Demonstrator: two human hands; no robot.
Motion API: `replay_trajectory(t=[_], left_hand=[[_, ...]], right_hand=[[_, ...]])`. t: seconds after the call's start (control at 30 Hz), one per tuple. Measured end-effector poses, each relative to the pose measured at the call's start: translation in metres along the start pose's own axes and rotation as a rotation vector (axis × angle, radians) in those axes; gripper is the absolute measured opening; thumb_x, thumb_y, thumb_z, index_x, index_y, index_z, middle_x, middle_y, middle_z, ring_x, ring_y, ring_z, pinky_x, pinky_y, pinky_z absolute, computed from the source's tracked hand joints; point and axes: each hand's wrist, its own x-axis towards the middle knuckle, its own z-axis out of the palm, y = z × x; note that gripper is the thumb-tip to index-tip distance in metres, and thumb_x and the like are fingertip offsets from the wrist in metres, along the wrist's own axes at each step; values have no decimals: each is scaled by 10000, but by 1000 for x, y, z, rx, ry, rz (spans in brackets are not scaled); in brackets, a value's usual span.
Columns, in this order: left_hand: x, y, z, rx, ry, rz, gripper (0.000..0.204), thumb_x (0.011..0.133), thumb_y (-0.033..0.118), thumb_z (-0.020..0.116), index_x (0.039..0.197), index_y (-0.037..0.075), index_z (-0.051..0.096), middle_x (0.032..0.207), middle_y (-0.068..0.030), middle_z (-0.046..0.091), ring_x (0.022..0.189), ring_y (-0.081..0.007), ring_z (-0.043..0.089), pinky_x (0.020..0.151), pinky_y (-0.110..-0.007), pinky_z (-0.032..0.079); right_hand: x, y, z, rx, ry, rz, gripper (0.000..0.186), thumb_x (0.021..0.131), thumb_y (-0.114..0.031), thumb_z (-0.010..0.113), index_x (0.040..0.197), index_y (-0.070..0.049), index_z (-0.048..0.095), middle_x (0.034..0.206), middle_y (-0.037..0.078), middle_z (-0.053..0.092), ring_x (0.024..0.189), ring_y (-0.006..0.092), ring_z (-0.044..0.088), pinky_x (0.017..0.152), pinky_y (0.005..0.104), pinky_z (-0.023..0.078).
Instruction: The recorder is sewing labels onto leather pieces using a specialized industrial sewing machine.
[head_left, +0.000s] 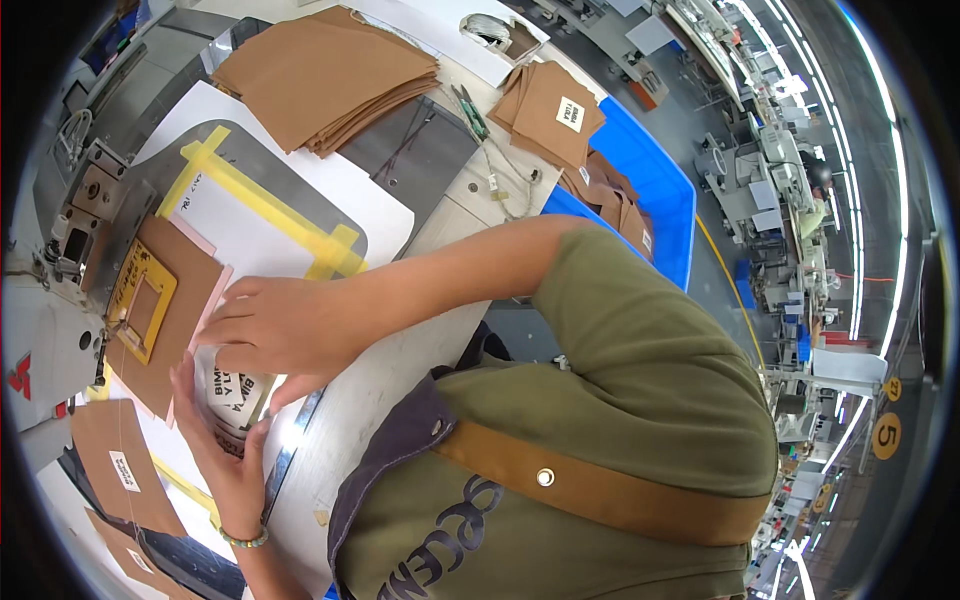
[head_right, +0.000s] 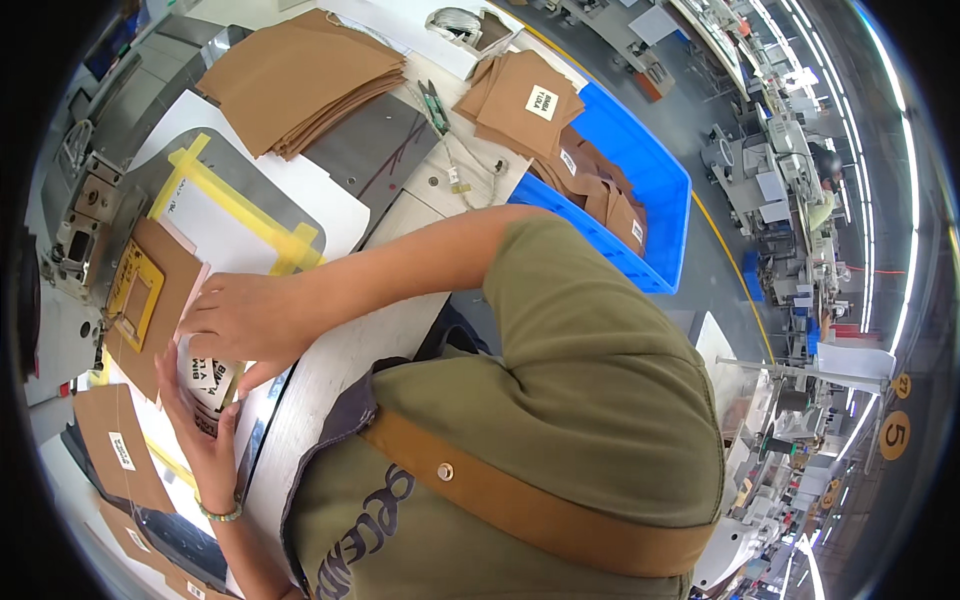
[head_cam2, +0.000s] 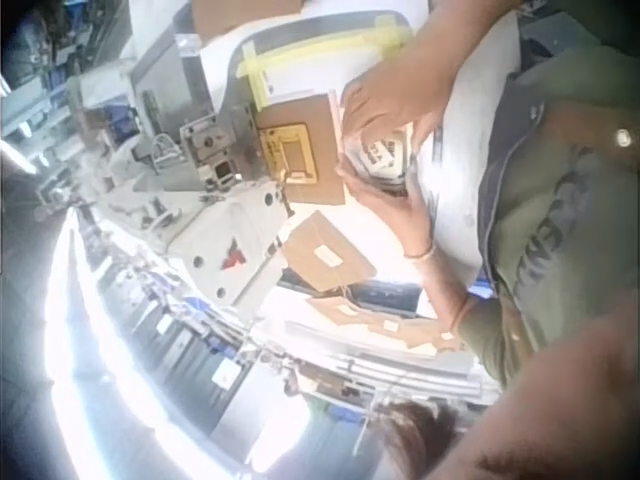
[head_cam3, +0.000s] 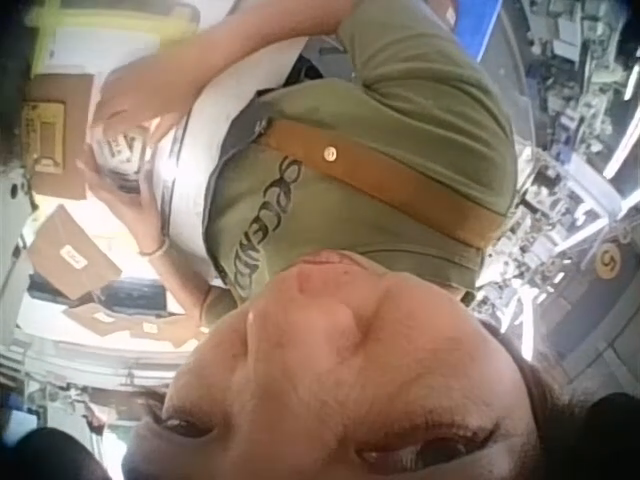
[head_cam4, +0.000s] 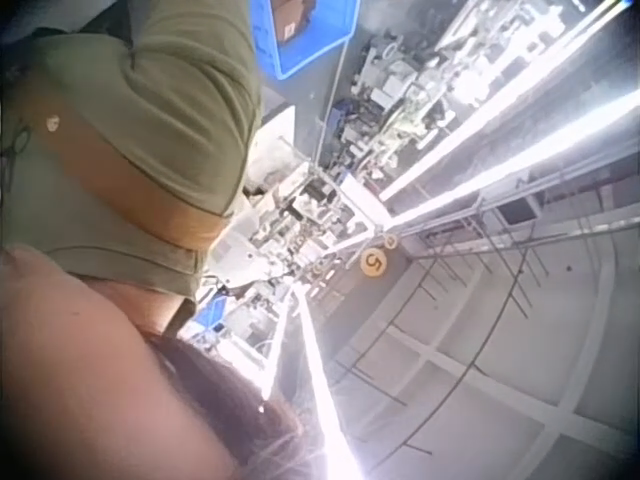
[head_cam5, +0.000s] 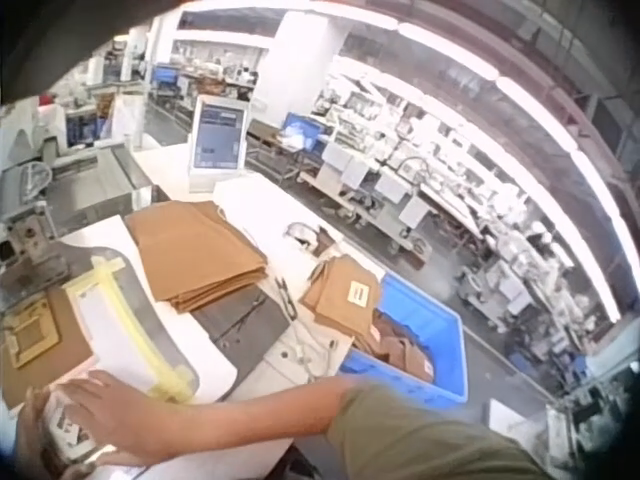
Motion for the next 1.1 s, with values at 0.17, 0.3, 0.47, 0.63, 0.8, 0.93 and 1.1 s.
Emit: replay_trajectory(t=[0.17,0.3,0.47,0.63,0.8,0.93,1.1], left_hand=[[2,6,4,241,-60,0,1007,838,16,754,1692,-2,221,1739,-208,313,1593,-396,315,1318,-503,219],[-1,7,3,321,-55,35,860,922,90,699,1685,28,305,1731,-199,344,1610,-395,294,1317,-515,212],[2,3,-3,312,-16,128,791,954,177,672,1661,11,359,1714,-225,363,1591,-422,328,1297,-546,245],[0,4,-8,315,21,130,721,1019,288,612,1653,26,389,1708,-217,386,1589,-421,336,1301,-552,242],[-1,5,-9,271,14,84,687,1052,316,589,1649,33,401,1721,-209,371,1592,-413,337,1299,-548,249],[-2,1,-7,211,21,62,673,1059,308,586,1646,31,406,1721,-207,371,1591,-416,337,1298,-545,253],[-6,2,-6,277,4,62,634,1074,298,569,1630,25,434,1715,-212,378,1588,-415,340,1296,-526,264]], right_hand=[[-4,26,30,105,-227,-14,498,843,-411,845,1153,-69,659,1196,99,701,1203,313,644,1043,455,459],[5,20,12,169,-277,15,451,852,-411,845,1088,-58,696,1262,110,712,1230,308,641,1060,441,457],[-17,31,-62,52,99,252,240,902,-301,822,997,-92,754,1388,120,702,1266,301,645,1051,452,491],[-119,67,-145,-655,640,561,265,858,-93,759,1119,-80,713,1412,163,662,1305,383,604,1103,507,466],[-236,56,-180,-1221,128,1274,667,977,-443,710,1526,-92,565,1669,244,396,1537,519,336,1194,725,294],[-266,73,-191,-970,118,1528,835,1010,-647,582,1631,-103,456,1749,253,240,1591,556,189,1196,796,201],[-274,97,-209,-854,152,1474,839,1016,-623,599,1614,-51,461,1729,288,269,1579,557,219,1240,712,228]])
